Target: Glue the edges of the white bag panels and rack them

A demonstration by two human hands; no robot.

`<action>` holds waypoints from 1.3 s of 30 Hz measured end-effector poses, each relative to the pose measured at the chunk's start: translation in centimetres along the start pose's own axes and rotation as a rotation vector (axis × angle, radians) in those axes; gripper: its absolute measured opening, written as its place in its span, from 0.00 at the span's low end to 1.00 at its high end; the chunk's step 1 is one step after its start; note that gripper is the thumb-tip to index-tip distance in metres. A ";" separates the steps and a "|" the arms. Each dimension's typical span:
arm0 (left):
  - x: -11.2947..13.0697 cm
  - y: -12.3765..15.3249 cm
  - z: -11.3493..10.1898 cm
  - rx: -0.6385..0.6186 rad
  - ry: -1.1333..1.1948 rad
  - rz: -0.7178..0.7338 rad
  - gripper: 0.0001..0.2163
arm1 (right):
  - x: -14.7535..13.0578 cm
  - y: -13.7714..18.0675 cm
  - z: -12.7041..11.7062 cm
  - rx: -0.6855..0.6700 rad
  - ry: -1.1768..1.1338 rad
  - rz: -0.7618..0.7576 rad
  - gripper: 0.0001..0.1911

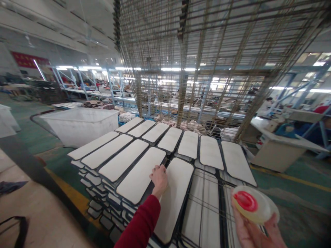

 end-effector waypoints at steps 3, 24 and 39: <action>-0.1 -0.3 0.4 -0.027 -0.002 0.036 0.07 | -0.1 0.4 0.1 -0.013 0.004 -0.009 0.21; -13.3 16.9 1.7 -0.257 1.455 -0.510 0.21 | 3.9 -1.1 0.4 -0.262 0.138 0.110 0.28; -10.6 14.8 1.9 -0.196 1.581 -0.480 0.22 | 4.9 -1.1 0.8 -0.227 0.221 0.102 0.24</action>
Point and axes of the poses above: each hand's wrist, its own y-axis away from the middle knuckle, its own z-axis out of the palm, x = y × z, the point moved 4 cm from there along -y, towards the middle knuckle, and after that the axes turned 3 degrees about -x, right-handed, at the moved point
